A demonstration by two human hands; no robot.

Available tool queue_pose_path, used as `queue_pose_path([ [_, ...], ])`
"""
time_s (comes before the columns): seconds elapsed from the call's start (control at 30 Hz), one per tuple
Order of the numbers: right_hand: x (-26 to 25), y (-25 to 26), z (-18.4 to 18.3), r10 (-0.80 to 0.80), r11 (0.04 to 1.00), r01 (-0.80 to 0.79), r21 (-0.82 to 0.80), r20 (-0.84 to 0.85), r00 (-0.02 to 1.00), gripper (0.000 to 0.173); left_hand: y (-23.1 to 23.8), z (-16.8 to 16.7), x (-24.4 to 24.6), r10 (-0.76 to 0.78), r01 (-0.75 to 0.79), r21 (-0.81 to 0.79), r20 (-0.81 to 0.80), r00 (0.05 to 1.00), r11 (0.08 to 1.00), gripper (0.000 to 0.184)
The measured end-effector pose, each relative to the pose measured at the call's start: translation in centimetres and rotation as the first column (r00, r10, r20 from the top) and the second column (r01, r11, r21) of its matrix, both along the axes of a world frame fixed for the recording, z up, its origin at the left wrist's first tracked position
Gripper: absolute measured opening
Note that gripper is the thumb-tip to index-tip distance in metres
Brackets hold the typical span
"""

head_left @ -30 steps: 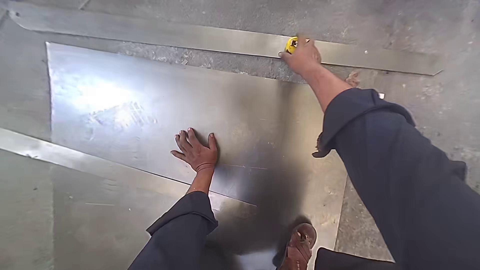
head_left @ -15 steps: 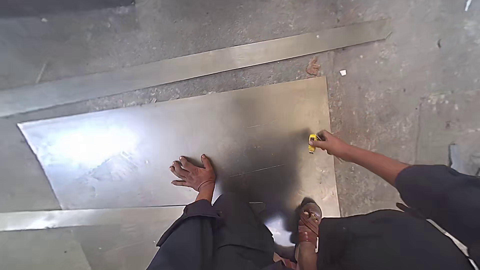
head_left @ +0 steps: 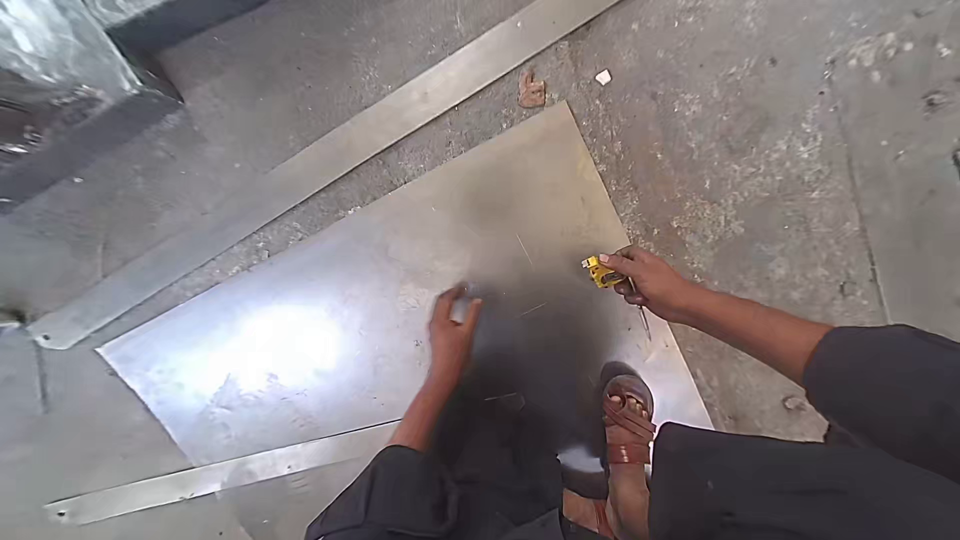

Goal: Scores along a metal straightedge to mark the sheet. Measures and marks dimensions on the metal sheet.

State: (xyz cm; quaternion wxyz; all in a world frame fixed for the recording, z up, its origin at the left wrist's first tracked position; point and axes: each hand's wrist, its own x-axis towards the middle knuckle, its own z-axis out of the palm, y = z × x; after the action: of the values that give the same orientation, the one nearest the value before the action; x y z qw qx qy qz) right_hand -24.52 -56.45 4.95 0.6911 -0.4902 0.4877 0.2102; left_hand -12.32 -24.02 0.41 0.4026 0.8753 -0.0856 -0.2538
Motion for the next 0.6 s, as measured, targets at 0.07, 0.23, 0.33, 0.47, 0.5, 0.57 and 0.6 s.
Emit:
queue_pose_path([
  [0.07, 1.8, 1.0, 1.0, 0.009, 1.0, -0.009, -0.019, -0.013, 1.0, 0.036, -7.6, 2.2, -2.6, -0.179, 0.126, -0.26, -0.193, 0.965, 0.957, 0.055],
  [0.23, 4.4, 3.1, 1.8, 0.184, 0.973, -0.185, -0.135, -0.02, 0.983, 0.04, -16.8, 4.5, -3.8, -0.146, 0.111, -0.14, -0.269, 0.952, 0.984, 0.071],
  [0.33, 5.1, 1.7, 0.4, 0.3, 0.933, -0.293, -0.207, 0.003, 0.954, 0.044, -16.3, 2.9, -1.4, -0.222, 0.184, -0.153, -0.286, 0.932, 0.971, 0.063],
  [0.47, 6.9, -0.6, -1.2, 0.345, 0.928, -0.328, -0.175, 0.075, 0.936, 0.03, -15.0, -0.1, 1.8, -0.399, 0.258, -0.384, -0.352, 0.846, 0.886, 0.085],
  [0.5, 7.7, -1.0, -1.6, 0.353, 0.93, -0.337, -0.145, 0.103, 0.93, 0.025, -14.9, -0.5, 2.6, -0.439, 0.278, -0.424, -0.351, 0.827, 0.862, 0.093],
  [0.57, 8.8, -1.3, -2.4, 0.34, 0.939, -0.327, -0.106, 0.139, 0.93, 0.018, -14.3, -0.5, 3.9, -0.485, 0.304, -0.466, -0.338, 0.806, 0.831, 0.098],
  [0.6, 9.4, -1.4, -2.8, 0.326, 0.944, -0.313, -0.104, 0.163, 0.931, 0.016, -14.1, -0.4, 4.6, -0.502, 0.311, -0.485, -0.334, 0.798, 0.817, 0.096],
])
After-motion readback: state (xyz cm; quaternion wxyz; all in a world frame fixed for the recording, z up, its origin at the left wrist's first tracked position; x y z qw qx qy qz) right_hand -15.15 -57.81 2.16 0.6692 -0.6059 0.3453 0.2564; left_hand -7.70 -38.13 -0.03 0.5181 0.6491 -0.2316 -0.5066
